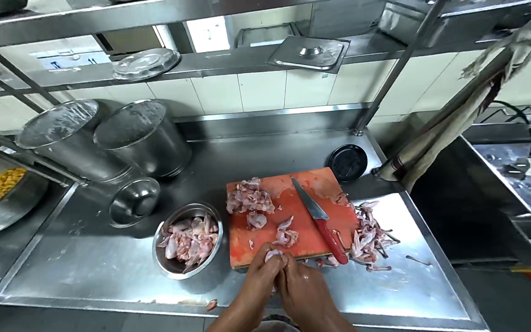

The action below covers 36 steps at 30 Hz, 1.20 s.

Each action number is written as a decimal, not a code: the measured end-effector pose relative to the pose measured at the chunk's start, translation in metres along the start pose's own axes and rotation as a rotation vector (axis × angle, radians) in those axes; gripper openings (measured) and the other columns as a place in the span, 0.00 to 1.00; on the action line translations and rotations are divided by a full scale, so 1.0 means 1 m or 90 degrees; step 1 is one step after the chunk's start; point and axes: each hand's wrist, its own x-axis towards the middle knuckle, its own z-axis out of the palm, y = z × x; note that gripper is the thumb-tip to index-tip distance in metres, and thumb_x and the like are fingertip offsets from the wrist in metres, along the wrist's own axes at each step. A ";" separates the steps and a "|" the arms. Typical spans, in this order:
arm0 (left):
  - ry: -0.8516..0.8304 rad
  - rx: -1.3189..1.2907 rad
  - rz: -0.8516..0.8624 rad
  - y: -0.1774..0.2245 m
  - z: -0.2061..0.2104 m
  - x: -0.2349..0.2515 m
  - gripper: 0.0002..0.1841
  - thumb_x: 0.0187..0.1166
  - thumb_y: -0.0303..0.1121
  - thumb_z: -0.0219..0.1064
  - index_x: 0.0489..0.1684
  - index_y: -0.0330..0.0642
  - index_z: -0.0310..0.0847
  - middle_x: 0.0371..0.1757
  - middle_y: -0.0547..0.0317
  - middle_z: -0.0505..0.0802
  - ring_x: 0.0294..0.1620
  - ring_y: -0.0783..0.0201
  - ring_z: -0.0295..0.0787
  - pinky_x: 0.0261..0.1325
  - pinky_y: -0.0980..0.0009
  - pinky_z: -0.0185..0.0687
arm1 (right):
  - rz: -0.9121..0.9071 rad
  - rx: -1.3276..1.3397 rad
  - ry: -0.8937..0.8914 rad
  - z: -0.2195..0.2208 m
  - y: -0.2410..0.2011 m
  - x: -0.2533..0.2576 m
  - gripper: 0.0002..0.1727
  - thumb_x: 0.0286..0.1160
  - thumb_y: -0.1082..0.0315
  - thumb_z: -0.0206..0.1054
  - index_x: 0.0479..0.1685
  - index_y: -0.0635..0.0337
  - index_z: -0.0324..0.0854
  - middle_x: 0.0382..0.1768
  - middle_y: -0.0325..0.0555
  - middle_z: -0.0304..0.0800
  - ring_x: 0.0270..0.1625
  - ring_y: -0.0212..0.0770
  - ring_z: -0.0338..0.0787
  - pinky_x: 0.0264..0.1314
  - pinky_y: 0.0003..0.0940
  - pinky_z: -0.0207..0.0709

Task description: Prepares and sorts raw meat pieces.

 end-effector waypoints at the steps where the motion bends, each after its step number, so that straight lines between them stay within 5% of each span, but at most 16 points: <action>1: 0.005 0.000 -0.012 0.000 0.000 0.001 0.10 0.79 0.41 0.61 0.47 0.46 0.76 0.31 0.67 0.84 0.31 0.72 0.82 0.34 0.73 0.80 | -0.003 -0.015 -0.006 0.000 -0.001 0.000 0.21 0.81 0.55 0.53 0.37 0.62 0.85 0.14 0.44 0.83 0.18 0.46 0.89 0.17 0.45 0.81; 4: -0.008 0.004 -0.038 -0.002 -0.005 0.005 0.15 0.80 0.49 0.64 0.45 0.47 0.77 0.29 0.65 0.83 0.30 0.71 0.82 0.34 0.72 0.80 | -0.022 -0.043 -0.028 -0.003 -0.009 0.000 0.18 0.77 0.57 0.56 0.30 0.61 0.84 0.15 0.44 0.83 0.18 0.46 0.89 0.17 0.44 0.81; 10: 0.010 0.030 0.072 -0.015 -0.009 0.005 0.09 0.81 0.40 0.61 0.34 0.47 0.75 0.22 0.68 0.79 0.22 0.73 0.76 0.28 0.74 0.75 | -0.012 0.015 -0.065 0.000 -0.007 -0.010 0.18 0.80 0.57 0.54 0.34 0.59 0.83 0.15 0.43 0.83 0.18 0.46 0.89 0.17 0.45 0.80; 12: 0.026 0.101 0.123 -0.016 -0.011 0.004 0.07 0.79 0.36 0.63 0.40 0.43 0.79 0.31 0.64 0.84 0.30 0.70 0.82 0.35 0.72 0.80 | 0.002 0.026 -0.080 0.001 -0.007 -0.016 0.19 0.82 0.55 0.53 0.34 0.59 0.84 0.15 0.43 0.84 0.19 0.46 0.90 0.18 0.46 0.80; 15: 0.026 0.304 0.237 -0.017 -0.021 0.008 0.17 0.80 0.33 0.63 0.64 0.39 0.83 0.54 0.58 0.93 0.46 0.68 0.90 0.52 0.67 0.88 | 0.007 0.018 -0.089 0.006 -0.005 -0.022 0.22 0.83 0.54 0.52 0.35 0.59 0.85 0.15 0.43 0.84 0.19 0.46 0.90 0.17 0.46 0.80; 18: 0.020 0.368 0.255 -0.017 -0.030 0.018 0.17 0.85 0.35 0.57 0.64 0.42 0.86 0.52 0.61 0.94 0.39 0.72 0.89 0.47 0.70 0.87 | -0.007 0.025 -0.088 0.009 -0.002 -0.022 0.22 0.85 0.52 0.50 0.29 0.54 0.81 0.13 0.41 0.81 0.17 0.43 0.88 0.15 0.43 0.78; 21: -0.042 0.281 0.171 -0.014 -0.038 0.023 0.17 0.89 0.41 0.55 0.57 0.42 0.87 0.37 0.62 0.91 0.28 0.71 0.84 0.32 0.72 0.83 | 0.017 0.046 -0.100 0.011 0.001 -0.021 0.23 0.87 0.51 0.49 0.31 0.54 0.81 0.14 0.41 0.82 0.19 0.44 0.89 0.17 0.44 0.79; 23: -0.073 0.184 0.107 -0.013 -0.043 0.021 0.26 0.89 0.52 0.52 0.69 0.41 0.80 0.51 0.59 0.92 0.42 0.70 0.87 0.44 0.70 0.85 | 0.052 0.064 -0.110 0.010 0.008 -0.021 0.23 0.87 0.51 0.49 0.34 0.56 0.82 0.17 0.44 0.84 0.22 0.47 0.91 0.20 0.47 0.82; 25: -0.020 0.055 0.028 -0.014 -0.043 0.019 0.28 0.90 0.50 0.46 0.75 0.39 0.74 0.47 0.54 0.92 0.41 0.63 0.89 0.44 0.65 0.87 | 0.087 0.099 -0.143 0.008 0.017 -0.022 0.23 0.88 0.50 0.49 0.40 0.58 0.83 0.21 0.47 0.87 0.27 0.50 0.93 0.26 0.51 0.84; 29: -0.020 -0.008 -0.080 -0.022 -0.043 0.023 0.11 0.91 0.35 0.53 0.49 0.38 0.76 0.37 0.54 0.90 0.36 0.62 0.89 0.46 0.62 0.89 | 0.080 0.148 -0.142 0.007 0.026 -0.026 0.23 0.90 0.51 0.49 0.43 0.60 0.83 0.23 0.47 0.88 0.28 0.49 0.93 0.28 0.52 0.85; 33: -0.068 0.042 -0.044 -0.032 -0.049 0.026 0.11 0.89 0.34 0.56 0.40 0.39 0.81 0.36 0.59 0.90 0.39 0.66 0.89 0.53 0.64 0.87 | 0.060 0.145 -0.095 0.015 0.029 -0.033 0.21 0.88 0.53 0.51 0.44 0.60 0.83 0.21 0.46 0.86 0.24 0.47 0.91 0.25 0.49 0.84; 36: -0.079 0.107 0.019 -0.026 -0.052 0.027 0.12 0.87 0.35 0.57 0.34 0.43 0.82 0.31 0.65 0.87 0.34 0.70 0.84 0.45 0.70 0.82 | 0.063 0.134 -0.114 0.017 0.035 -0.038 0.22 0.89 0.51 0.49 0.41 0.58 0.82 0.19 0.44 0.84 0.24 0.46 0.90 0.24 0.48 0.83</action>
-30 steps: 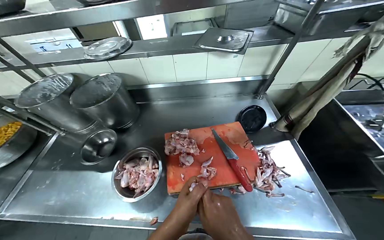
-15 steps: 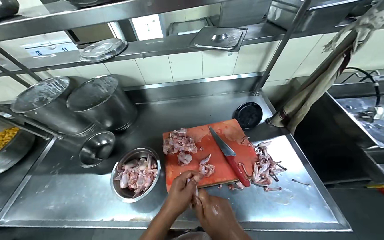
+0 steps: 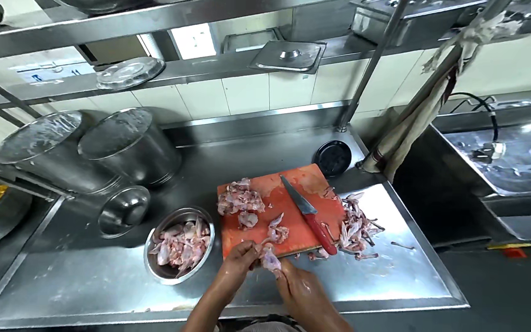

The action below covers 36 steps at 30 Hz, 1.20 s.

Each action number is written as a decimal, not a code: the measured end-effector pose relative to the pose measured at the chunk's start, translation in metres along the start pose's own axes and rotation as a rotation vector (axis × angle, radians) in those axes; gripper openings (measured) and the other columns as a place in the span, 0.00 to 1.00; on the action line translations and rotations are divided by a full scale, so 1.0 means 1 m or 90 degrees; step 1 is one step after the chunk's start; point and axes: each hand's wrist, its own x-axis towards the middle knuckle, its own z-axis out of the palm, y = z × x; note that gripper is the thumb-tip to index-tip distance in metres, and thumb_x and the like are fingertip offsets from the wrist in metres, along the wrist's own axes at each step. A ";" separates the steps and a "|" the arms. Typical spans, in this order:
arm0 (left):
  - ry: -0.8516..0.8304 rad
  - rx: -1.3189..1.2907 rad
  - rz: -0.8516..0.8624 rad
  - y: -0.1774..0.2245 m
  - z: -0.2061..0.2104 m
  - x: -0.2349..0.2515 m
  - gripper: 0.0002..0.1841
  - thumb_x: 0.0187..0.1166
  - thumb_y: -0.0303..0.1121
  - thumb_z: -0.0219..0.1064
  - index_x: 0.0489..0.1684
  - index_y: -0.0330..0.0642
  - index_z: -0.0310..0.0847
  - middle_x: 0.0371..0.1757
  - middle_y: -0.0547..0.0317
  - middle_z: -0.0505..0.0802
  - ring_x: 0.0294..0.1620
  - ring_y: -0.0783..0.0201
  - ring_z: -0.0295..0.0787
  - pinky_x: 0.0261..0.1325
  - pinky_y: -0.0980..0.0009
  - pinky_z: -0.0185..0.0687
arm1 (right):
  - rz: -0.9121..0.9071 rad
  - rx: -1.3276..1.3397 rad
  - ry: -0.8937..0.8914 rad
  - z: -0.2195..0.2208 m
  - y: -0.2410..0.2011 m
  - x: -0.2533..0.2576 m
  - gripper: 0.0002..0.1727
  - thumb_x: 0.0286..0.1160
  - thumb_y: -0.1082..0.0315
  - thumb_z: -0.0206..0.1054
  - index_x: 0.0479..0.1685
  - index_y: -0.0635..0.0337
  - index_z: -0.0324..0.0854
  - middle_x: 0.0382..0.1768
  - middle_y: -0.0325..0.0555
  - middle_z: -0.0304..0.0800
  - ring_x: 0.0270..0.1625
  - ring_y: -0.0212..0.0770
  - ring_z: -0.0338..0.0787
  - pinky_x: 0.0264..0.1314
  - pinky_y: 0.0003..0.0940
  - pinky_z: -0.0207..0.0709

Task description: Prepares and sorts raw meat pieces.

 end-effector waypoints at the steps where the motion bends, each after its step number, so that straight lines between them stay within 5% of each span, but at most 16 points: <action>1: -0.003 0.031 0.011 0.004 -0.001 0.000 0.12 0.87 0.35 0.57 0.33 0.44 0.82 0.30 0.66 0.86 0.33 0.71 0.84 0.44 0.70 0.83 | 0.001 -0.004 -0.008 -0.001 0.000 -0.002 0.22 0.89 0.51 0.50 0.40 0.58 0.82 0.19 0.45 0.84 0.23 0.47 0.90 0.23 0.49 0.83; 9: -0.058 0.027 -0.003 -0.001 0.004 0.000 0.12 0.87 0.36 0.59 0.33 0.42 0.81 0.29 0.64 0.87 0.31 0.68 0.85 0.44 0.67 0.86 | 0.060 0.118 -0.136 -0.024 -0.001 -0.017 0.23 0.89 0.54 0.48 0.41 0.62 0.82 0.24 0.51 0.84 0.30 0.53 0.90 0.34 0.56 0.82; 14: -0.055 0.023 0.010 0.005 0.010 -0.001 0.12 0.86 0.36 0.61 0.30 0.44 0.81 0.27 0.67 0.84 0.29 0.71 0.82 0.40 0.71 0.82 | 0.042 0.226 -0.111 -0.025 0.003 -0.024 0.22 0.90 0.55 0.49 0.37 0.62 0.81 0.20 0.48 0.79 0.25 0.48 0.85 0.29 0.51 0.78; 21: -0.073 0.031 0.012 0.010 0.013 -0.007 0.12 0.84 0.38 0.64 0.29 0.46 0.83 0.28 0.68 0.85 0.30 0.71 0.82 0.41 0.71 0.82 | 0.025 0.140 -0.091 -0.039 -0.008 -0.035 0.20 0.88 0.58 0.52 0.35 0.63 0.81 0.18 0.50 0.81 0.24 0.51 0.87 0.26 0.52 0.78; 24: -0.059 0.240 0.096 0.017 0.014 -0.005 0.14 0.87 0.38 0.61 0.33 0.40 0.85 0.32 0.62 0.89 0.34 0.68 0.88 0.44 0.68 0.87 | 0.077 0.131 -0.081 -0.033 -0.002 -0.032 0.23 0.90 0.53 0.51 0.40 0.64 0.82 0.21 0.52 0.84 0.26 0.53 0.89 0.30 0.56 0.82; 26: -0.061 0.471 0.238 0.026 0.017 -0.004 0.14 0.87 0.38 0.61 0.37 0.40 0.89 0.41 0.59 0.92 0.47 0.67 0.89 0.58 0.66 0.86 | 0.121 0.179 -0.105 -0.028 0.009 -0.028 0.22 0.91 0.52 0.52 0.51 0.63 0.81 0.28 0.52 0.87 0.32 0.53 0.90 0.36 0.57 0.84; 29: -0.053 0.708 0.366 0.037 0.022 -0.001 0.13 0.87 0.38 0.60 0.44 0.46 0.91 0.51 0.57 0.94 0.60 0.58 0.90 0.67 0.59 0.85 | 0.161 0.384 -0.121 -0.022 0.020 -0.019 0.23 0.92 0.53 0.52 0.71 0.60 0.76 0.41 0.47 0.90 0.39 0.42 0.91 0.45 0.46 0.87; 31: -0.063 0.764 0.387 0.040 0.024 -0.001 0.12 0.87 0.38 0.59 0.46 0.47 0.91 0.52 0.55 0.94 0.60 0.55 0.90 0.66 0.57 0.86 | 0.184 0.476 -0.135 -0.017 0.020 -0.013 0.22 0.94 0.52 0.49 0.68 0.59 0.76 0.40 0.43 0.89 0.36 0.38 0.90 0.40 0.38 0.88; 36: -0.023 0.763 0.386 0.030 0.033 -0.004 0.12 0.86 0.39 0.61 0.43 0.43 0.88 0.46 0.54 0.94 0.53 0.56 0.93 0.60 0.60 0.89 | 0.158 0.336 -0.137 -0.005 0.017 -0.006 0.19 0.93 0.58 0.47 0.60 0.62 0.78 0.36 0.47 0.87 0.38 0.42 0.89 0.47 0.45 0.85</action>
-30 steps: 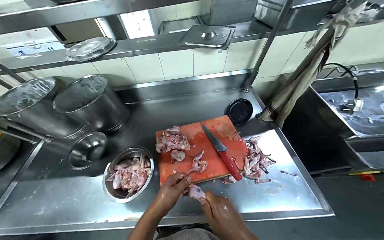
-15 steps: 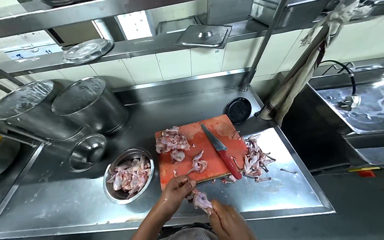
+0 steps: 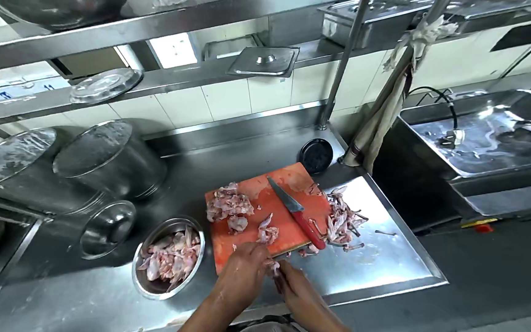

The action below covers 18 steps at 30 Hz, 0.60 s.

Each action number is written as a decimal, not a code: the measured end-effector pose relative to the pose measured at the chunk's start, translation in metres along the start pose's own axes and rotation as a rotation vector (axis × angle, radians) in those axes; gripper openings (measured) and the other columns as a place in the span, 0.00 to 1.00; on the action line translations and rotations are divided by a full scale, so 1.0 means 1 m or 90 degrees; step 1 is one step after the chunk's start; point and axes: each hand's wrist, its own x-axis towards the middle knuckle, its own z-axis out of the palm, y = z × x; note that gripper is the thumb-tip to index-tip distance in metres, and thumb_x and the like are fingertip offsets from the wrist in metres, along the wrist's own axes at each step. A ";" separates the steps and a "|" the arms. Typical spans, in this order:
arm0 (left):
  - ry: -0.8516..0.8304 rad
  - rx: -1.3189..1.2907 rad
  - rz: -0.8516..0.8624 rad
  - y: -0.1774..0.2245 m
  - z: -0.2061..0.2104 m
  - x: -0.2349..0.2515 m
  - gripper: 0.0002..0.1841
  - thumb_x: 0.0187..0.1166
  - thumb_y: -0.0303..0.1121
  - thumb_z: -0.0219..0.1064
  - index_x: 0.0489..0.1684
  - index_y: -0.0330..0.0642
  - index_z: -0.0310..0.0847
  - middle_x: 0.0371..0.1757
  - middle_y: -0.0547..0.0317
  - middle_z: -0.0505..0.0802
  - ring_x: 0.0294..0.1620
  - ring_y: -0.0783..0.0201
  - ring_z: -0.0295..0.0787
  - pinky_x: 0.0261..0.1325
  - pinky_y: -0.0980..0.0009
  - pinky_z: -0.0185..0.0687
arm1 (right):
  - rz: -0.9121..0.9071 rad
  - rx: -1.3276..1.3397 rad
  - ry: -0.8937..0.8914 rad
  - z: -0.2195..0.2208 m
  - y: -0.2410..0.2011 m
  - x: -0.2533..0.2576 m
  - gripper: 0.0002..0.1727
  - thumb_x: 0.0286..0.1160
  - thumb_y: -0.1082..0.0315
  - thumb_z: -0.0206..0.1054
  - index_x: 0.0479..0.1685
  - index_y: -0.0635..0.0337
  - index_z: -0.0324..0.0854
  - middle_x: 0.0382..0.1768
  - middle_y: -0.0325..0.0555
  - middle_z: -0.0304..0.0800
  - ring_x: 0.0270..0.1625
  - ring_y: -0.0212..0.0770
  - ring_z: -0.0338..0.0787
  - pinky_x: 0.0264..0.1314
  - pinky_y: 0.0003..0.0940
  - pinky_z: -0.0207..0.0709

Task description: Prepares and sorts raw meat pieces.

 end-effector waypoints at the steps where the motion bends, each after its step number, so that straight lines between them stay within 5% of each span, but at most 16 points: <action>1: 0.046 -0.010 -0.013 0.000 0.007 -0.002 0.13 0.85 0.41 0.63 0.41 0.44 0.89 0.44 0.56 0.95 0.50 0.59 0.94 0.58 0.61 0.90 | 0.007 -0.027 0.025 0.003 -0.002 0.000 0.19 0.92 0.59 0.48 0.60 0.62 0.79 0.39 0.49 0.88 0.41 0.45 0.90 0.51 0.48 0.85; 5: 0.215 -0.185 -0.049 0.004 0.038 -0.004 0.06 0.78 0.39 0.72 0.37 0.49 0.90 0.40 0.67 0.94 0.47 0.71 0.90 0.55 0.72 0.89 | 0.026 -0.075 0.131 0.011 -0.009 0.005 0.18 0.89 0.62 0.49 0.61 0.63 0.79 0.45 0.52 0.92 0.51 0.49 0.93 0.58 0.52 0.85; 7: 0.236 -0.299 -0.086 0.002 0.042 -0.004 0.04 0.75 0.35 0.73 0.36 0.47 0.91 0.40 0.66 0.94 0.46 0.71 0.91 0.52 0.72 0.90 | -0.020 -0.094 0.163 0.018 -0.013 0.001 0.19 0.89 0.63 0.49 0.60 0.66 0.80 0.41 0.53 0.92 0.46 0.48 0.94 0.54 0.49 0.87; 12: 0.079 -0.632 -0.302 -0.004 0.053 -0.028 0.07 0.82 0.25 0.63 0.43 0.34 0.88 0.39 0.59 0.93 0.38 0.68 0.91 0.47 0.69 0.90 | -0.106 -0.111 0.247 0.012 -0.029 -0.004 0.22 0.93 0.56 0.47 0.53 0.63 0.83 0.34 0.47 0.91 0.36 0.42 0.93 0.42 0.43 0.88; 15: 0.115 -0.833 -0.352 -0.009 0.048 -0.029 0.14 0.87 0.33 0.56 0.50 0.33 0.85 0.43 0.53 0.93 0.42 0.62 0.91 0.51 0.62 0.89 | -0.090 -0.113 0.219 0.005 -0.029 0.003 0.22 0.92 0.56 0.46 0.52 0.62 0.83 0.32 0.46 0.88 0.34 0.42 0.91 0.41 0.43 0.87; 18: 0.064 -0.824 -0.344 -0.020 0.031 -0.017 0.15 0.86 0.37 0.59 0.52 0.34 0.84 0.42 0.54 0.91 0.40 0.63 0.88 0.48 0.65 0.87 | -0.103 -0.104 0.186 0.004 -0.018 0.004 0.20 0.90 0.57 0.47 0.51 0.60 0.82 0.29 0.45 0.86 0.32 0.42 0.89 0.37 0.45 0.85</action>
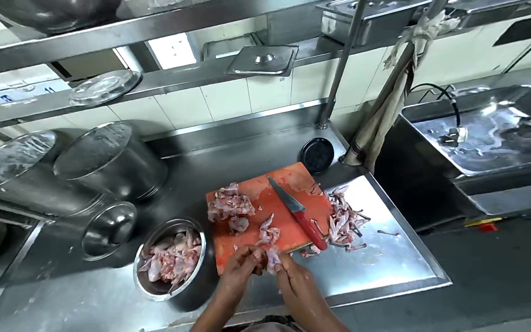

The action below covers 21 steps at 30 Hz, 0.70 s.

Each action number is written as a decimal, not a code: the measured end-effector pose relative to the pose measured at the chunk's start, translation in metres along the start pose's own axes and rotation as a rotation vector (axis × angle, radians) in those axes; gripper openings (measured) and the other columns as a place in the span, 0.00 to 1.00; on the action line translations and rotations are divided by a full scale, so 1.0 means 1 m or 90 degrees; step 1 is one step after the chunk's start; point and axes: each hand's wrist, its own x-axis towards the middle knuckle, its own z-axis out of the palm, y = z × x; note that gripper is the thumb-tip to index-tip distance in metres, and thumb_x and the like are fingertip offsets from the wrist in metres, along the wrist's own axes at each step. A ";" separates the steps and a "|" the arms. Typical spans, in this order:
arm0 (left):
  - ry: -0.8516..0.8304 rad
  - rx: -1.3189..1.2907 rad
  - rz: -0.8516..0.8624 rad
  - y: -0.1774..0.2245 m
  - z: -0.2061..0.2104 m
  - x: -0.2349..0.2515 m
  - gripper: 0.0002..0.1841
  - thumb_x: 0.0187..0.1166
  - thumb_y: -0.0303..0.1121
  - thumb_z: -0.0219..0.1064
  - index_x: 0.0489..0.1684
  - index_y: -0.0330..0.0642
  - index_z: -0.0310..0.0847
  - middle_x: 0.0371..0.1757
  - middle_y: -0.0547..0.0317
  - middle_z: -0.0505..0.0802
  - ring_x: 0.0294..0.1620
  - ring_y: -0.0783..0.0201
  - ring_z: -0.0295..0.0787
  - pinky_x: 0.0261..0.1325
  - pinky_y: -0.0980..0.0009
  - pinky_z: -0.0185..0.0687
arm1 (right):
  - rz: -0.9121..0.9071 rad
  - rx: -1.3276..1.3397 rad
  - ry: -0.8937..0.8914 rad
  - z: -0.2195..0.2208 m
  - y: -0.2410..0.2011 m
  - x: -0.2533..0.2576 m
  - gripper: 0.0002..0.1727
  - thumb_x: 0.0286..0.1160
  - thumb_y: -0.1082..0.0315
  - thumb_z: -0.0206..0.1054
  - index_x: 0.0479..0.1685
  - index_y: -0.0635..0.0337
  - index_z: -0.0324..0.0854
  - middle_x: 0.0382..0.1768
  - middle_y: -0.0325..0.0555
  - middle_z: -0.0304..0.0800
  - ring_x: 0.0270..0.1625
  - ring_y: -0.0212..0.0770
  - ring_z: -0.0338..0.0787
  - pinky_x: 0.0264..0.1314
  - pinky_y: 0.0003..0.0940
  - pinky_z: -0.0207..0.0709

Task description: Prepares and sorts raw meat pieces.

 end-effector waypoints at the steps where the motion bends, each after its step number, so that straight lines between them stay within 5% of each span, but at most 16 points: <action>1: -0.013 0.000 -0.026 0.003 -0.001 0.001 0.14 0.85 0.37 0.62 0.51 0.34 0.84 0.39 0.56 0.90 0.38 0.64 0.87 0.45 0.66 0.86 | -0.006 0.005 -0.007 0.000 0.002 0.000 0.20 0.90 0.57 0.47 0.50 0.59 0.82 0.29 0.44 0.86 0.32 0.41 0.89 0.36 0.46 0.84; 10: -0.062 -0.173 -0.276 0.008 0.002 -0.003 0.11 0.88 0.38 0.62 0.51 0.39 0.83 0.37 0.55 0.91 0.34 0.66 0.90 0.42 0.70 0.88 | -0.061 0.042 -0.003 0.001 0.017 -0.001 0.19 0.88 0.59 0.48 0.37 0.54 0.83 0.25 0.40 0.84 0.30 0.36 0.87 0.33 0.41 0.82; 18: -0.127 -0.239 -0.412 0.000 0.003 -0.007 0.19 0.91 0.49 0.54 0.38 0.48 0.83 0.26 0.63 0.84 0.21 0.73 0.76 0.24 0.77 0.73 | -0.119 0.080 -0.045 0.006 0.021 -0.008 0.19 0.90 0.56 0.51 0.37 0.55 0.84 0.27 0.40 0.86 0.31 0.36 0.88 0.35 0.39 0.82; 21: -0.128 -0.255 -0.405 -0.005 0.005 -0.006 0.15 0.89 0.44 0.57 0.39 0.47 0.86 0.26 0.63 0.85 0.20 0.73 0.74 0.23 0.78 0.70 | -0.130 0.073 -0.048 0.006 0.026 -0.011 0.18 0.89 0.56 0.52 0.37 0.54 0.85 0.28 0.40 0.86 0.31 0.36 0.87 0.35 0.40 0.82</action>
